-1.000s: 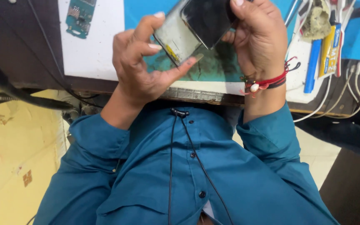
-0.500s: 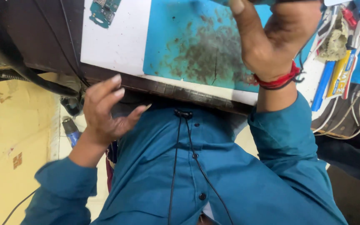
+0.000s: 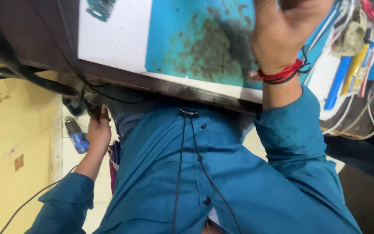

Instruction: The person disassembles a smartphone, removes the screen and internal components, cleans the frame with a cloth, and applies adhesive along the edges. The person uses tweezers and a cloth to handle small parts and wipe surfaces.

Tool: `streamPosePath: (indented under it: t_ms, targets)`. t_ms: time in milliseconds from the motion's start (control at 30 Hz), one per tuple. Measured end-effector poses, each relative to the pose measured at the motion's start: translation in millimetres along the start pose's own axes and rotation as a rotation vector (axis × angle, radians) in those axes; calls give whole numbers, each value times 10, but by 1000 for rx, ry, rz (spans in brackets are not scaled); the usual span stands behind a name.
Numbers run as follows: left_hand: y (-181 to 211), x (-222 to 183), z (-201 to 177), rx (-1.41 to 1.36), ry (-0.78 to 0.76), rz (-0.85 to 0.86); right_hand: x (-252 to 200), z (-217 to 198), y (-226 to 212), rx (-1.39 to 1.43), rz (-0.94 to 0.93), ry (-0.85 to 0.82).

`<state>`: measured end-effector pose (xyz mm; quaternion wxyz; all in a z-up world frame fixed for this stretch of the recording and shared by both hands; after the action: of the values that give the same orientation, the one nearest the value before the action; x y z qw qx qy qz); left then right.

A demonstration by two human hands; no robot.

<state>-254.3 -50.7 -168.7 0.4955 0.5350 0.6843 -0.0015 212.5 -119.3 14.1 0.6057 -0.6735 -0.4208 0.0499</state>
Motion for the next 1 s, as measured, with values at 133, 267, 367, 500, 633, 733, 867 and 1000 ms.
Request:
streamPosePath:
  t_ms: [133, 267, 367, 500, 633, 733, 867, 1000]
  targets:
    - [-14, 97, 318, -760, -194, -599, -77, -270, -78, 373, 282, 166]
    - [264, 50, 118, -746, -203, -217, -239, -632, -224, 636, 572, 235]
    - [563, -196, -92, -545, -305, 141, -406, -789, -438, 747, 685, 344]
    - [1233, -619, -101, -250, -407, 540, -515, -846, -829, 765, 688, 410]
    - [1525, -784, -30, -177, -328, 431, -631, -936, -1266, 209, 480, 332]
    - [1619, -843, -55, -186, -368, 508, -624, -922, -1275, -178, 238, 308]
    - [1743, -922, -133, -147, -359, 831, -558, -750, -1071, 185, 498, 393]
    - [1935, -912, -90, -192, -321, 1053, -653, -684, -994, 383, 835, 500]
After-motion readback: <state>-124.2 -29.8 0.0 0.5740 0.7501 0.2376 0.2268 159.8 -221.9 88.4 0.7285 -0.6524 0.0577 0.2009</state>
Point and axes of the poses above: each hand's wrist, its own x-axis towards the middle knuckle, its own z-axis out of the palm, y = z × x, the point moved 2 cm from there along x, towards the middle knuckle, and after that the axes turned 8 degrees about -x, right-handed, at the moved point
